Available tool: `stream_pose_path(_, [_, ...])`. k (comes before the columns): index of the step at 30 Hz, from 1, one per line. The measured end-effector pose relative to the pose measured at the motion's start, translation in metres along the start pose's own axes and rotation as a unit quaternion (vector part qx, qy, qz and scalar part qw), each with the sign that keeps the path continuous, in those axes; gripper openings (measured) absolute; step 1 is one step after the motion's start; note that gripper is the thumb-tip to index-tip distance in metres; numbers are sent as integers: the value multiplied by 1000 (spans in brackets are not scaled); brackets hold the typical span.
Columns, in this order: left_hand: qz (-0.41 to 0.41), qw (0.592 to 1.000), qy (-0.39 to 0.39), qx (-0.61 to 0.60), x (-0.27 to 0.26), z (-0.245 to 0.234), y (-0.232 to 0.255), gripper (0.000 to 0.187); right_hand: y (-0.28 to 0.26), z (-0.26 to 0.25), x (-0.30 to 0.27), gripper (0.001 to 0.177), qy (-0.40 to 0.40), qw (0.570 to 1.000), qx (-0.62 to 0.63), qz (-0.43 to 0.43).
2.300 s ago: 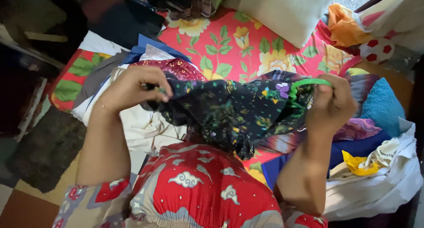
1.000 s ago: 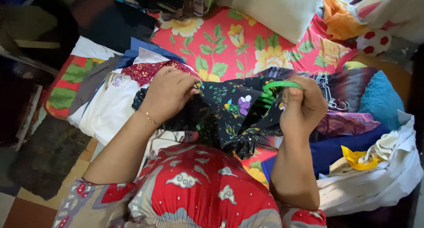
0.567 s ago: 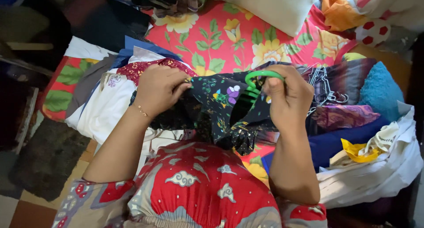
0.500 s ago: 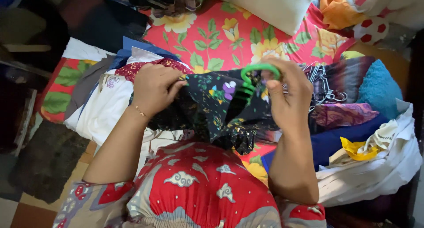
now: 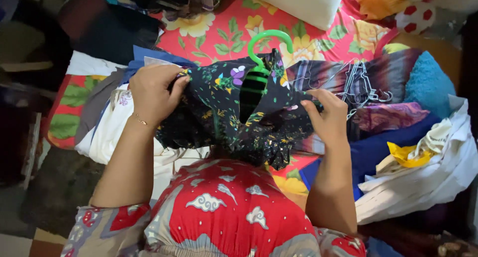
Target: Hanging a floral shirt on a hanger, placing it in a wardrobe, and then folding various garments on a bed.
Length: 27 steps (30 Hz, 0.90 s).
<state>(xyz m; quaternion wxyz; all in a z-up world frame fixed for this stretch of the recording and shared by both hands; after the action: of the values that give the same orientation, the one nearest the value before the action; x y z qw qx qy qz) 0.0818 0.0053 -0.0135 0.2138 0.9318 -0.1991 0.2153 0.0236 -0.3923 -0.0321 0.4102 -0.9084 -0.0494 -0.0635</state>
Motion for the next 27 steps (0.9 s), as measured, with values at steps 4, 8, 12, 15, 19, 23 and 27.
stream_pose_path(4, [9,998,-19,-51,8,7,6,14,7,1,-20,22,111,990,-30,-85])
stream_pose_path(8, [35,996,-52,-60,12,15,9,16,11,3,-44,18,178,977,-79,-85])
stream_pose_path(12, [82,991,-94,-57,18,24,11,18,2,7,-67,16,200,975,-84,-39])
stream_pose_path(15, [105,985,-114,-75,24,29,16,19,-7,7,-85,15,220,973,-75,-8])
stream_pose_path(19, [130,977,-156,-71,29,36,23,21,-18,6,-111,13,247,966,-78,19])
stream_pose_path(23, [167,968,-153,-107,34,38,34,21,-26,4,-139,14,275,955,-107,22])
stream_pose_path(27, [186,964,-161,-102,35,32,50,22,-37,-2,-165,14,296,948,-121,8])
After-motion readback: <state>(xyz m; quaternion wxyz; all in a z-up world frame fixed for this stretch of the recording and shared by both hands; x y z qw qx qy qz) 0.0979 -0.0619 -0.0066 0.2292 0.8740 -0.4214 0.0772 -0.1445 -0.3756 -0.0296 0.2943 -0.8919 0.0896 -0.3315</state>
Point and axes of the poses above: each hand's wrist, its own x-axis towards the middle knuckle, its own z-axis out of the palm, y = z × x, the point moved 4 cm from there along x, towards the middle knuckle, and after that the axes turned 9 degrees about x, right-handed, at the moved point
